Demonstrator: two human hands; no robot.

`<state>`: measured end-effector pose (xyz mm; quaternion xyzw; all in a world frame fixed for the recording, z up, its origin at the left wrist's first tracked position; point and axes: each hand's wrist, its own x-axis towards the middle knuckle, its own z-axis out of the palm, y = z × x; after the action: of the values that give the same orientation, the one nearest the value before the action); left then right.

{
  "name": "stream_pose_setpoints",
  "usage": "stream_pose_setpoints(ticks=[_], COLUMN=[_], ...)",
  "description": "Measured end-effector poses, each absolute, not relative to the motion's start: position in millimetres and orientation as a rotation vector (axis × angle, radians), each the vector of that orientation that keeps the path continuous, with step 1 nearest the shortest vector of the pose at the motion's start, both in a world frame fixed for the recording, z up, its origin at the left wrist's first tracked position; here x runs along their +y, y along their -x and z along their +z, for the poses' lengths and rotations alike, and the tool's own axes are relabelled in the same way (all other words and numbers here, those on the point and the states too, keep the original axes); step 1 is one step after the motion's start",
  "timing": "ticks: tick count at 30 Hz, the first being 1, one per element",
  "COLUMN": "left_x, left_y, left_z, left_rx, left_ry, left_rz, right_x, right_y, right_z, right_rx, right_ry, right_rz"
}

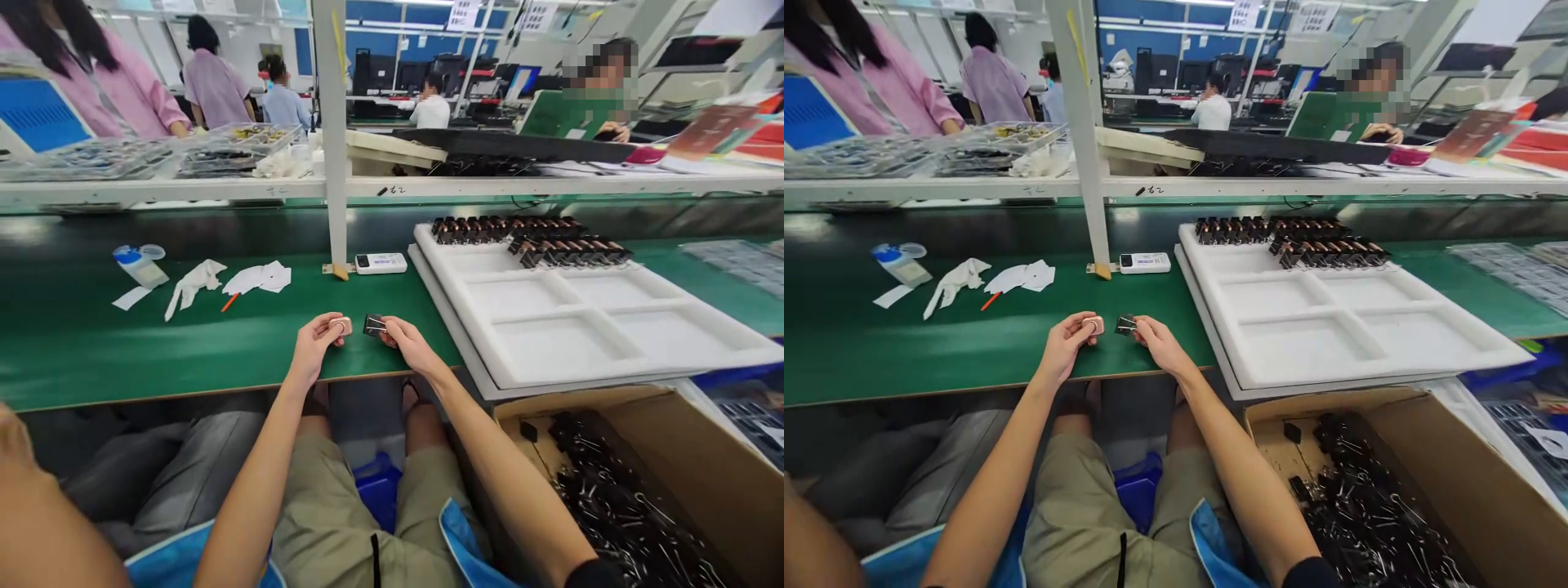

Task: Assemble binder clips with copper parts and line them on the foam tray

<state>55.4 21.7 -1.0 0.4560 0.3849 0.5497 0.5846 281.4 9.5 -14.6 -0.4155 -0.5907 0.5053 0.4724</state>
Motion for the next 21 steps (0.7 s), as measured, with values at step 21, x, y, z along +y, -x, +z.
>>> stream_pose_setpoints(ticks=[21], left_x=[14], left_y=[-57], left_z=[10], left_rx=[0.998], left_ry=[-1.178], left_rz=[1.092], right_x=[4], right_y=[-275], right_z=[-3], right_rx=[-1.724], right_ry=[1.081], right_rz=[1.085])
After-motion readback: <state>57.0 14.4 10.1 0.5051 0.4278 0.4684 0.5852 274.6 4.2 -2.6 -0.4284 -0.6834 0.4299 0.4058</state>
